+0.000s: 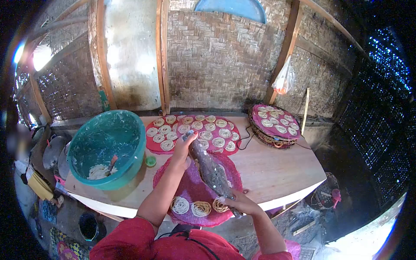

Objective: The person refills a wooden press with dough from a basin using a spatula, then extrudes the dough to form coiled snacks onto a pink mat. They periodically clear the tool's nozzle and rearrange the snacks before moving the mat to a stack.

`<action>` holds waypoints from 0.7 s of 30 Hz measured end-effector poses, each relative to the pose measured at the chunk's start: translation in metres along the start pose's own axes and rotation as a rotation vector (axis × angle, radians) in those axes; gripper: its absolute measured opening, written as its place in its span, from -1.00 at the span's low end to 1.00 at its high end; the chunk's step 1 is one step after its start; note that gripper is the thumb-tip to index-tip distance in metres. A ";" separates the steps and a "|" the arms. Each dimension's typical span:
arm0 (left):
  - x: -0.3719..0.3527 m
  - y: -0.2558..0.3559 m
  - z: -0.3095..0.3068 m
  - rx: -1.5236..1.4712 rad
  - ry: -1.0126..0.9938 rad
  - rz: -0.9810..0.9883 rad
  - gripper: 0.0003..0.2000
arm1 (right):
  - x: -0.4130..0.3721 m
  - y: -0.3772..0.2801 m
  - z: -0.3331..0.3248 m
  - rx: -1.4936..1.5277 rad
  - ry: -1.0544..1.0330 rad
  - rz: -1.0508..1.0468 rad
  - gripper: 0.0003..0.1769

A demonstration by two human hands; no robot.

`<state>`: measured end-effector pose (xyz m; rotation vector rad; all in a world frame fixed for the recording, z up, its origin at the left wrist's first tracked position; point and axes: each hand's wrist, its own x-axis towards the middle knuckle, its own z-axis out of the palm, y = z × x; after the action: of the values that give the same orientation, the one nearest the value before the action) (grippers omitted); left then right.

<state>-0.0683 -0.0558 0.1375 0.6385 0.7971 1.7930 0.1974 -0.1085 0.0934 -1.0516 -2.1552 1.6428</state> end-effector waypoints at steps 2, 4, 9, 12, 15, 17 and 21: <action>-0.004 0.003 0.003 0.028 -0.033 -0.025 -0.56 | -0.004 -0.002 0.001 0.005 -0.008 -0.017 -0.22; -0.007 0.003 0.009 0.016 0.050 0.042 -0.68 | -0.008 -0.018 -0.002 -0.003 -0.025 0.064 -0.20; 0.007 -0.013 0.000 0.071 0.220 -0.015 -0.77 | 0.020 0.023 -0.016 0.101 -0.098 0.126 -0.16; 0.035 -0.050 -0.033 -0.009 0.184 -0.101 -0.76 | 0.028 0.014 -0.011 0.245 -0.049 0.217 -0.22; 0.054 -0.086 -0.066 -0.107 0.181 -0.207 -0.74 | 0.026 -0.004 -0.008 0.355 -0.059 0.289 -0.26; 0.057 -0.100 -0.075 -0.122 0.251 -0.267 -0.71 | 0.032 0.002 -0.019 0.334 -0.104 0.323 -0.23; 0.069 -0.092 -0.067 -0.126 0.272 -0.214 -0.70 | 0.032 -0.024 -0.025 0.146 -0.092 0.292 -0.28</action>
<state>-0.0858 0.0175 0.0279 0.2194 0.8903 1.7362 0.1797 -0.0719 0.1159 -1.3187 -1.9714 1.9778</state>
